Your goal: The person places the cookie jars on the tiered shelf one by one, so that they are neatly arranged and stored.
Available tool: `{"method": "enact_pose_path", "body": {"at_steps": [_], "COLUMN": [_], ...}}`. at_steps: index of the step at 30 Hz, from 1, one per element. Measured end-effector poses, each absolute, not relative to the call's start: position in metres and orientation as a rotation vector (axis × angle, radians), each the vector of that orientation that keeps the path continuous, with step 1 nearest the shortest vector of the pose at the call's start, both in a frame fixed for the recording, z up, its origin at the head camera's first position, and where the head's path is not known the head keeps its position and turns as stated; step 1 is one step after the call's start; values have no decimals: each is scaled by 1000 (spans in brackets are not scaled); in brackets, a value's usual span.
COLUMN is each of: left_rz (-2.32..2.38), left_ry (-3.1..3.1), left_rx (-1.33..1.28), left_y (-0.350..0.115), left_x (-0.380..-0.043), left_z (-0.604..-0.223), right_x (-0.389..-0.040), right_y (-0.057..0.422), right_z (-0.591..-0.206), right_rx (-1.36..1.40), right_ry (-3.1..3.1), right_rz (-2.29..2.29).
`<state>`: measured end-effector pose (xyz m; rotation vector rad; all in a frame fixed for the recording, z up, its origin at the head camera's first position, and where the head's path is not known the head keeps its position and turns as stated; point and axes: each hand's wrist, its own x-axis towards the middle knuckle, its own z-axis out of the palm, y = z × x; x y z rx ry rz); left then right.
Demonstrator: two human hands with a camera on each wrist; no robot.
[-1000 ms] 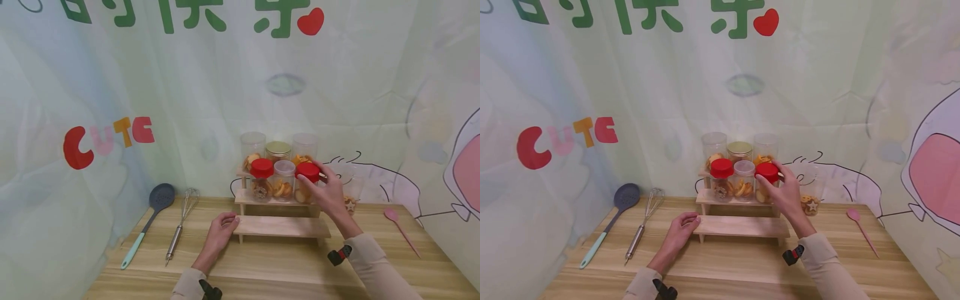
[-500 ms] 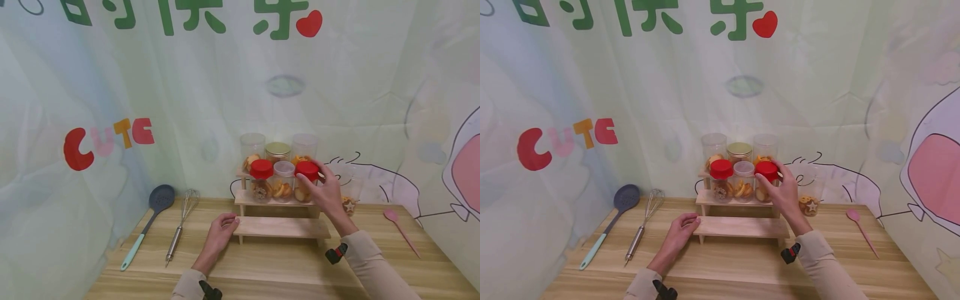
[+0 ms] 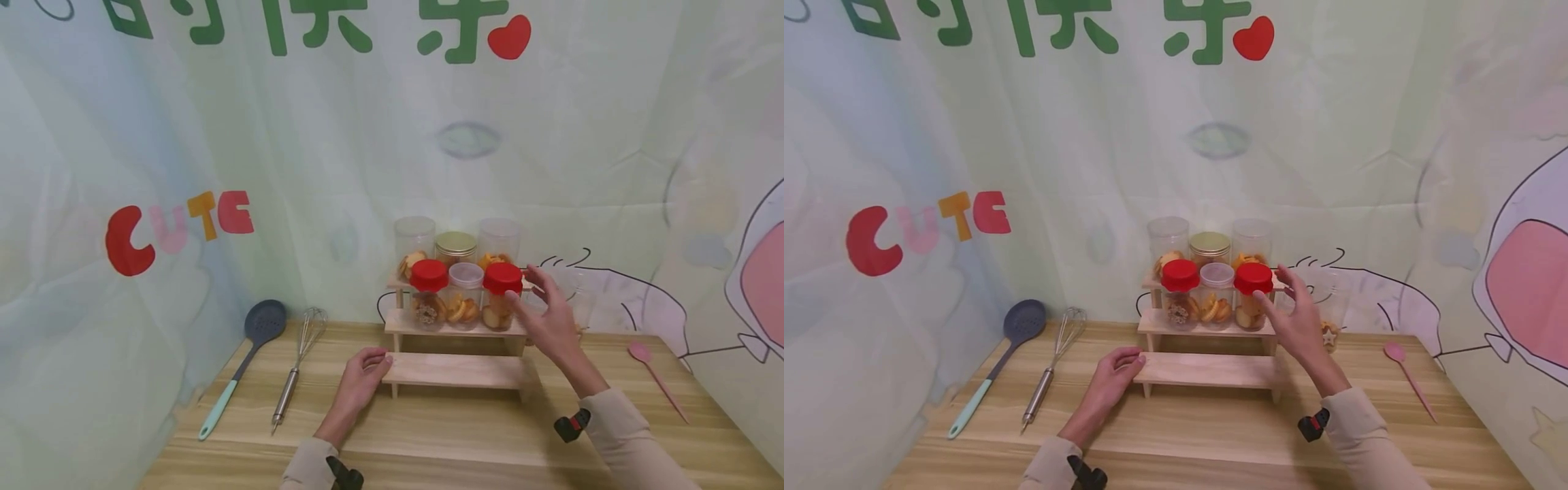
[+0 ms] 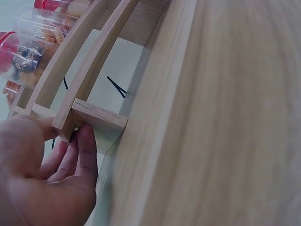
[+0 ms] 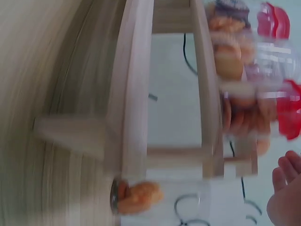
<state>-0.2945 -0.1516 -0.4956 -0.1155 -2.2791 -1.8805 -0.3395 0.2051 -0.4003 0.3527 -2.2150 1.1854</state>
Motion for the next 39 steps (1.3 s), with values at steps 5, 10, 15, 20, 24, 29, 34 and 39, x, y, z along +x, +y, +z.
{"method": "enact_pose_path", "body": {"at_steps": [5, 10, 15, 20, 24, 29, 34, 39], "left_rz": [-1893, -1902, -1911, -1913, -1904, -1895, -1885, -1888], "left_ry": [-2265, -2256, -2246, -2257, -2282, -2294, -2295, -2292], "left_rx": [-120, -119, -120, -119, -112, -107, -105, -109], "left_y": [-152, -153, -153, -153, -153, -152, -152, -152], "left_x": [-296, -297, -297, -295, -294, -294, -294, -296], "left_z": [-497, -498, -497, -496, -496, -496, -496, -496], "right_x": [-338, -341, -349, -355, -358, -363, -366, -367], "right_y": [232, 255, 278, 297, 305, 309, 307, 302], "right_z": [-402, -398, -395, -398, -403, -411, -417, -420], "right_rx": [313, 184, 48, -74, -153, -182, -179, -198], "right_ry": [-2177, -2098, -2041, -2144, -2227, -2325, -2384, -2350], "right_rz": [1111, 1107, 1139, 1199, 1258, 1305, 1280, 1312]}}
